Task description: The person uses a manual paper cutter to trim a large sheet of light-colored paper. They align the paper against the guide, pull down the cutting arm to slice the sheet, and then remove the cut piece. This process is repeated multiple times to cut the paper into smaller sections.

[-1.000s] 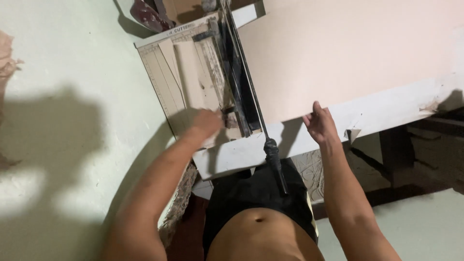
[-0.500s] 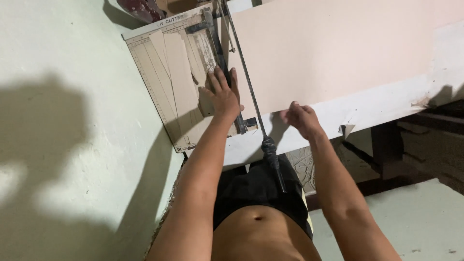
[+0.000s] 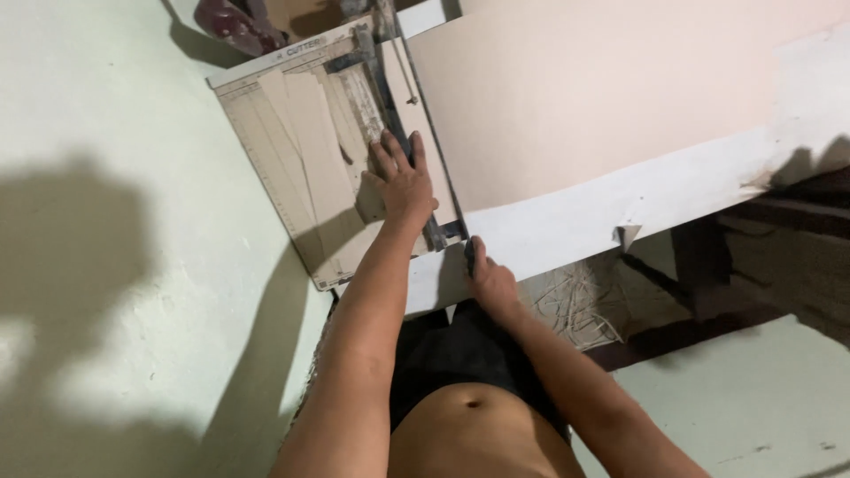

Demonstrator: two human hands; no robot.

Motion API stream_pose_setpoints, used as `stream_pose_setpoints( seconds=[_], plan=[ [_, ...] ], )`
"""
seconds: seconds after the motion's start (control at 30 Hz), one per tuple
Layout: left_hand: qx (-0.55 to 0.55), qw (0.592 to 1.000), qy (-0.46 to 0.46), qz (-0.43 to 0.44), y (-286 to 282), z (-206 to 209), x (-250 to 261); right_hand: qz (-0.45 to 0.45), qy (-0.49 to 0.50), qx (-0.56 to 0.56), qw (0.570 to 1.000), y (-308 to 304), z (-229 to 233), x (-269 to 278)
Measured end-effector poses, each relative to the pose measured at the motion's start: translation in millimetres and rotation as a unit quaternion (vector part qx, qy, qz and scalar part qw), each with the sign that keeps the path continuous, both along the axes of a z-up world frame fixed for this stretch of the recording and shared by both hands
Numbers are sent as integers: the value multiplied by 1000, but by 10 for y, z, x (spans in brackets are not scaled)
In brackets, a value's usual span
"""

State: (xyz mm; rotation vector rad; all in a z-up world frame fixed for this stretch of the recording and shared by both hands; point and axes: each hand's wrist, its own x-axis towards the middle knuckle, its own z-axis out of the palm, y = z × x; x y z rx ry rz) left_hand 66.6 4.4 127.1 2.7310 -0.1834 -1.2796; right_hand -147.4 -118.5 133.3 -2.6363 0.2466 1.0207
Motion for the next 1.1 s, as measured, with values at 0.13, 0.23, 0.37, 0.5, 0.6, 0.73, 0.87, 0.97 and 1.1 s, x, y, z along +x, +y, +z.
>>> stream_pose_setpoints(
  seconds=[0.13, 0.23, 0.37, 0.5, 0.6, 0.73, 0.87, 0.97, 1.1],
  plan=[
    [-18, 999, -32, 16, 12, 234, 46, -84, 57, 82, 991, -104, 648, 323],
    [0, 999, -50, -19, 32, 620, 0, -162, 89, 182, 966, -262, 1675, 587],
    [3, 922, -169, -349, 43, -16, -357, -300, 104, 306, 898, -654, 1444, 697],
    [-173, 864, -222, -416, 116, 84, -598, -566, -144, 289, 758, -1330, -438, 503],
    [-205, 820, -280, -455, 426, -7, -710, -750, -56, 480, 452, -1455, -281, 880],
    [28, 871, -26, -490, 1036, -279, -488, -752, -39, 479, 451, -1721, -568, 603],
    [-35, 928, -117, -351, 1232, -54, -64, -714, -44, 464, 523, -1520, -621, 356],
    [-41, 970, -90, -223, 762, 632, 114, -705, -45, 466, 532, -1373, -766, 346],
    [-57, 996, -51, -44, 197, 552, 134, -682, -46, 471, 558, -1344, -630, 635]
  ],
)
